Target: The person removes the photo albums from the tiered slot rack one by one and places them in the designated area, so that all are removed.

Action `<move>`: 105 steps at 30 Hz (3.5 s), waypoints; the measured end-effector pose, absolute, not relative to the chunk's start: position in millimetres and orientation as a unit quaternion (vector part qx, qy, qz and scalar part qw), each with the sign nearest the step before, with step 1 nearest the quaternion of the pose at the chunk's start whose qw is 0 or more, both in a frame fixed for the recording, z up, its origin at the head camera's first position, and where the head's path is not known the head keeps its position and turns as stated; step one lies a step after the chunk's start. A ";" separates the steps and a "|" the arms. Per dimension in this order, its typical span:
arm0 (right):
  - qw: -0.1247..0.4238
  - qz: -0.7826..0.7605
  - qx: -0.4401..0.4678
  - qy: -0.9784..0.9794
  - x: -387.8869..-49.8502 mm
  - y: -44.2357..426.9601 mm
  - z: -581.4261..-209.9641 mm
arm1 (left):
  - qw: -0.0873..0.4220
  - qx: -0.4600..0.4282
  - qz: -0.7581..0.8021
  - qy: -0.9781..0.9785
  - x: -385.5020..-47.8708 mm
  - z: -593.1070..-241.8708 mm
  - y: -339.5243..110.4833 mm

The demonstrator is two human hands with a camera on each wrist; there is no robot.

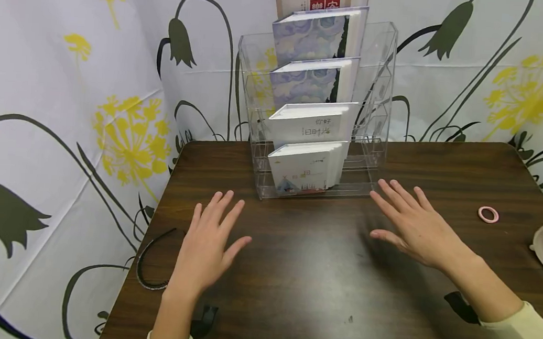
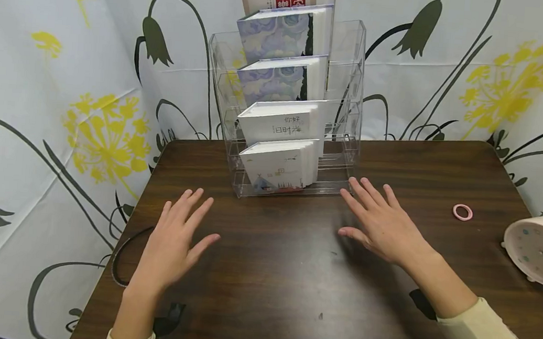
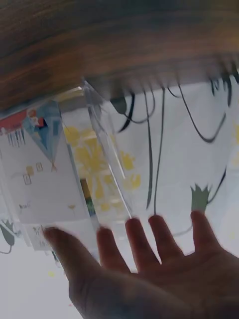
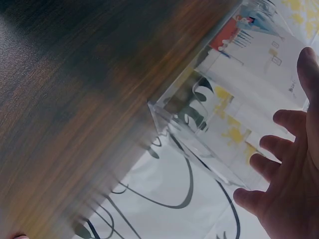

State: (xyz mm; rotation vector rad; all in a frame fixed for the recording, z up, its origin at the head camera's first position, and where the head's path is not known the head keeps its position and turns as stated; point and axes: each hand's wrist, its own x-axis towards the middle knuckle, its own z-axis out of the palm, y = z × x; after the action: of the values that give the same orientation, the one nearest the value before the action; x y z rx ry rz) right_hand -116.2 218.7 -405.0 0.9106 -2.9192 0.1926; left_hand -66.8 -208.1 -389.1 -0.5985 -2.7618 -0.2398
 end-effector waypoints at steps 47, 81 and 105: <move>0.277 0.122 0.416 -0.858 -219.0 109.2 -386.2 | 0.197 -0.018 -0.513 -0.835 -242.7 -435.9 -172.5; 0.238 0.092 0.366 -0.895 -230.4 95.9 -383.7 | 0.115 0.023 -0.614 -0.781 -251.8 -430.7 -172.1; 0.204 0.128 0.393 -0.888 -226.5 102.1 -370.5 | 0.150 0.041 -0.576 -0.803 -252.0 -443.3 -168.6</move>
State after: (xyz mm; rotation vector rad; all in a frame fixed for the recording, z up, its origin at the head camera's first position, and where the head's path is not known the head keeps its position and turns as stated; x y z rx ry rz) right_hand -226.5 102.1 -370.5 1.0955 -2.4756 0.3559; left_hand -252.0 -168.6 -443.3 0.1183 -2.3055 -1.6541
